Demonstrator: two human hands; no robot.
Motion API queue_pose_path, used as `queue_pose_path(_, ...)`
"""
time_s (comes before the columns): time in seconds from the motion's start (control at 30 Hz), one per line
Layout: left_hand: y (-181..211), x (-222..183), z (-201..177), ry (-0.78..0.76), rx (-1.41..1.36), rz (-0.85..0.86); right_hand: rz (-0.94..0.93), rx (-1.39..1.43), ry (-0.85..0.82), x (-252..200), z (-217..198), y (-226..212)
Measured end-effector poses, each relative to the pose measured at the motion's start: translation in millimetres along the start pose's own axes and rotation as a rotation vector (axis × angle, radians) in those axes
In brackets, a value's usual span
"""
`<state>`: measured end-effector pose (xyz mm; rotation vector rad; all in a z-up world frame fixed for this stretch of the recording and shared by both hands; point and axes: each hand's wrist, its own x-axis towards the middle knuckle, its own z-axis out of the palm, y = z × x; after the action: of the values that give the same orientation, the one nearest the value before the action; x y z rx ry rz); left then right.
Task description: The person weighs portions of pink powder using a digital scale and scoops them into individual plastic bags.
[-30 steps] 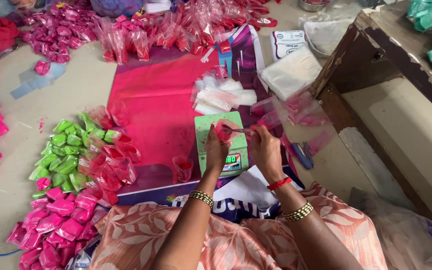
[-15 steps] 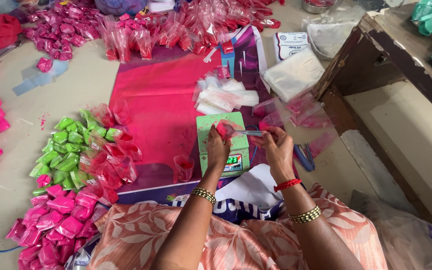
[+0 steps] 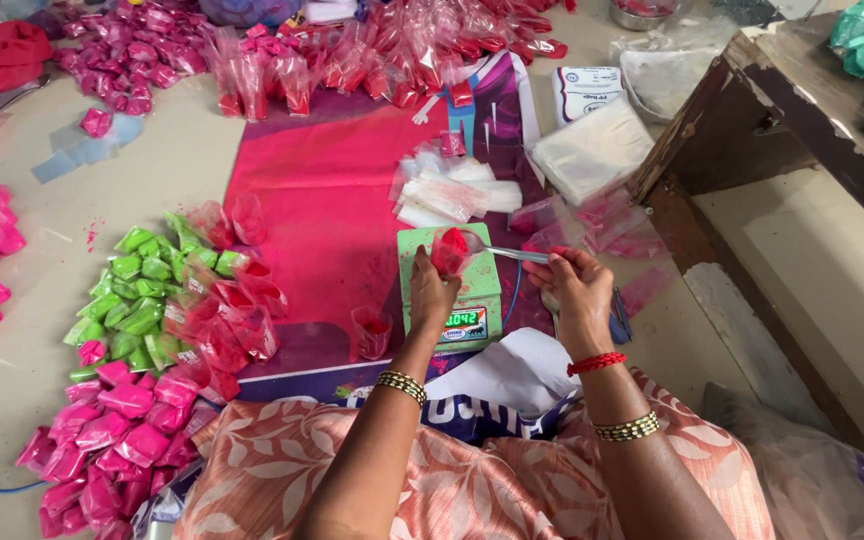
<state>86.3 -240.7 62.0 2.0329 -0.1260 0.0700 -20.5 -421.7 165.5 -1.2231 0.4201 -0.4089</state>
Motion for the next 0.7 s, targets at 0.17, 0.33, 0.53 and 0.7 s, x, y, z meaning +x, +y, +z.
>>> queue_pose_path(0.17, -13, -10, -20, 0.05, 0.092, 0.186, -0.036, 0.01, -0.012, -3, 1, -7)
queue_pose_path(0.33, -12, -44, -84, 0.122, 0.129, 0.242, -0.062, 0.058, -0.027, -7, 5, -15)
queue_pose_path(0.53, -88, -59, -129, 0.288, 0.228, 0.118, -0.038, 0.029, -0.087, -31, 26, -14)
queue_pose_path(0.7, -115, -45, -117, 0.133, 0.097, -0.141, 0.077, 0.046, -0.166, -49, 36, 21)
